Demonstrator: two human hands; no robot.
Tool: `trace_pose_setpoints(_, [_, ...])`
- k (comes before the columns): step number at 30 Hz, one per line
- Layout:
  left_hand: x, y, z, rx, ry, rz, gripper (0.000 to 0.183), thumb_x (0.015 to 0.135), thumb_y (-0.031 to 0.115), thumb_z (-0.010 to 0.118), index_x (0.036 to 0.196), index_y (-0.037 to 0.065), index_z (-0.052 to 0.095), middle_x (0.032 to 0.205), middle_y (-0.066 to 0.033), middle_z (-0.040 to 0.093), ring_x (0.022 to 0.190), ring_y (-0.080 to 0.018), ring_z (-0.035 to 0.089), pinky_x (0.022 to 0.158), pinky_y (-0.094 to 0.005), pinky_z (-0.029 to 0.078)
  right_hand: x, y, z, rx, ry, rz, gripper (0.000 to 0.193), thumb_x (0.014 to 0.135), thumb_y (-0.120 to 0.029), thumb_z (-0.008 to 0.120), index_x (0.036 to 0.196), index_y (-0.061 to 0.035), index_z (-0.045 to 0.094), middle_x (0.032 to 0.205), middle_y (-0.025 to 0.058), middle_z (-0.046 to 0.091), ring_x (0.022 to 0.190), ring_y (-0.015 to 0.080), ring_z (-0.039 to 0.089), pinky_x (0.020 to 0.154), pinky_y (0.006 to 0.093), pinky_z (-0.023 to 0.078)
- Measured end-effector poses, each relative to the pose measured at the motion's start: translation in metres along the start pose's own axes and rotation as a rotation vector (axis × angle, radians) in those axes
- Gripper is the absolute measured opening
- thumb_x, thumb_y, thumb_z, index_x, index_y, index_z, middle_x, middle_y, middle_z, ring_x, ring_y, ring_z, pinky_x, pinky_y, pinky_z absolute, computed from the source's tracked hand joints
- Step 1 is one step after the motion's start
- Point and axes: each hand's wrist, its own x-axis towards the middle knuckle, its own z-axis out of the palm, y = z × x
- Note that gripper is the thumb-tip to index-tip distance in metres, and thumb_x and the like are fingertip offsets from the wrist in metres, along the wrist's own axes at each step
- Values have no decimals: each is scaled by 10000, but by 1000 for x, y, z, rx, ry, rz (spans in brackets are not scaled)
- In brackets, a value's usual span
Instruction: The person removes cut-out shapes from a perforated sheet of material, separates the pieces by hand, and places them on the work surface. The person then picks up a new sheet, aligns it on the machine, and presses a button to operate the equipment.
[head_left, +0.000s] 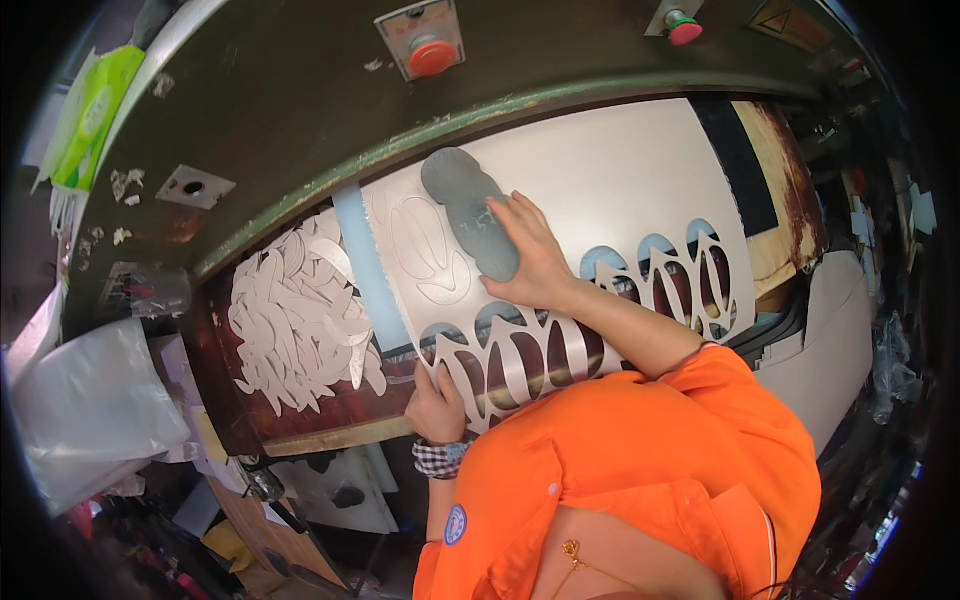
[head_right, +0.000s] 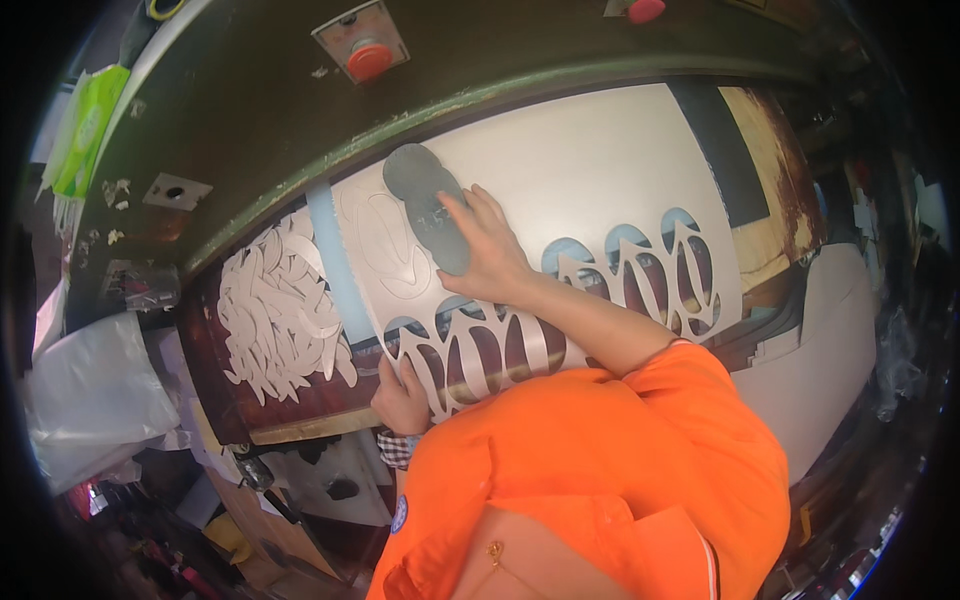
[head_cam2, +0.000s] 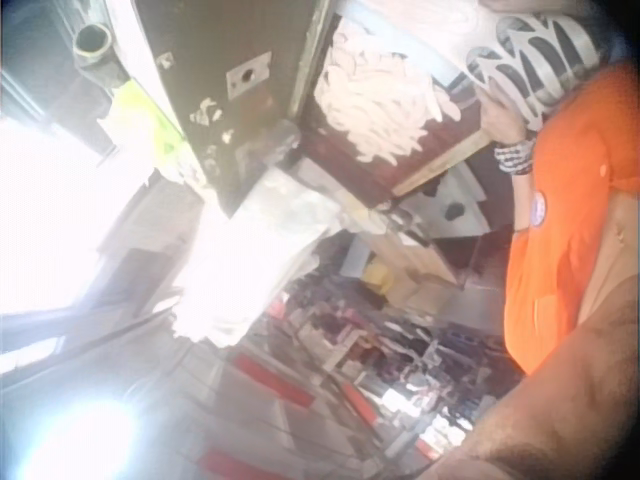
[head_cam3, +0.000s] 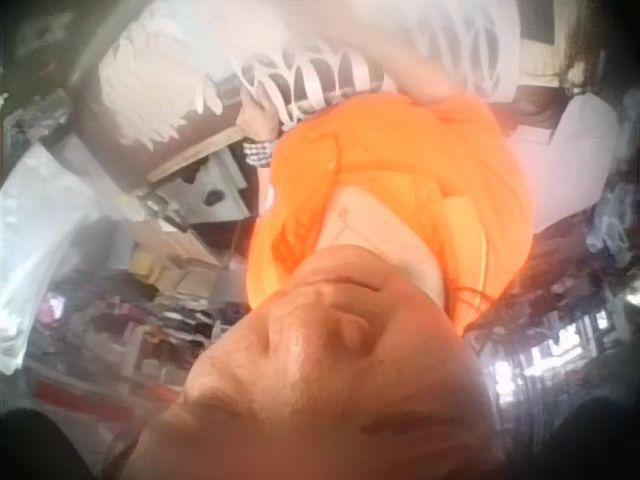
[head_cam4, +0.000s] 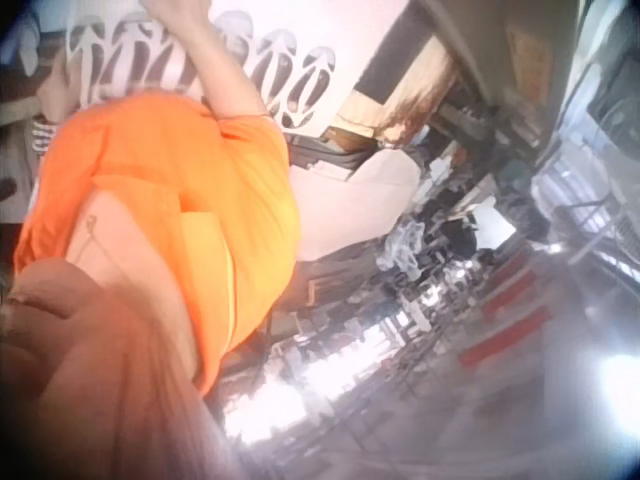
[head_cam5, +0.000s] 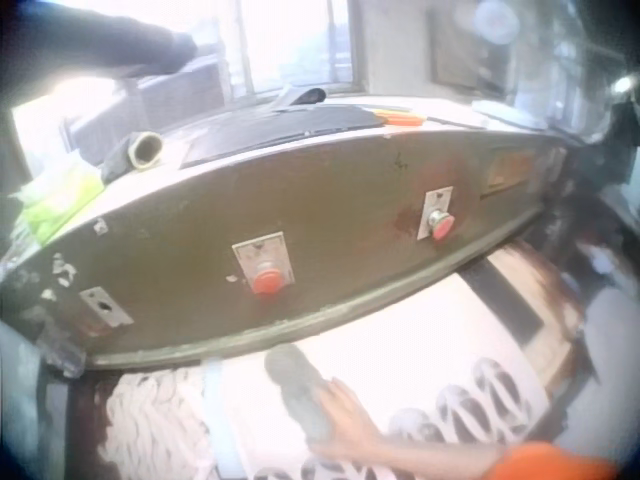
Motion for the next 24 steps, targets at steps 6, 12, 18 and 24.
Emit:
trace_pose_setpoints(6, [-37, -25, 8, 31, 50, 163, 308, 896, 159, 603, 1159, -1, 611, 689, -189, 651, 604, -363, 637, 539, -432, 496, -41, 5, -55, 886, 97, 341, 993, 650, -87, 788, 1491, -71, 259, 1299, 224, 538, 1192, 297, 546, 1017, 368, 423])
trace_pose_setpoints(12, [-38, -14, 6, 7, 16, 181, 302, 898, 137, 585, 1175, 21, 611, 721, -182, 664, 631, -357, 645, 566, -429, 504, -51, 22, -68, 64, 148, 92, 979, 620, -109, 792, 1465, -35, 303, 1340, 230, 490, 1233, 345, 512, 1046, 387, 405])
trace_pose_setpoints(18, [-32, 9, 5, 25, 19, 124, 315, 899, 165, 582, 1185, 35, 613, 764, -189, 676, 646, -370, 650, 563, -445, 500, -34, 39, -77, -81, 107, -19, 963, 592, -120, 797, 1432, -7, 341, 1397, 231, 434, 1311, 377, 424, 1089, 415, 361])
trace_pose_setpoints(24, [-5, 48, 7, -17, 67, 35, 329, 893, 175, 589, 1178, 14, 615, 750, -210, 667, 634, -399, 638, 558, -472, 491, 21, 56, -106, -108, -25, -48, 946, 609, -164, 811, 1421, -9, 351, 1400, 261, 399, 1335, 436, 350, 1117, 473, 315])
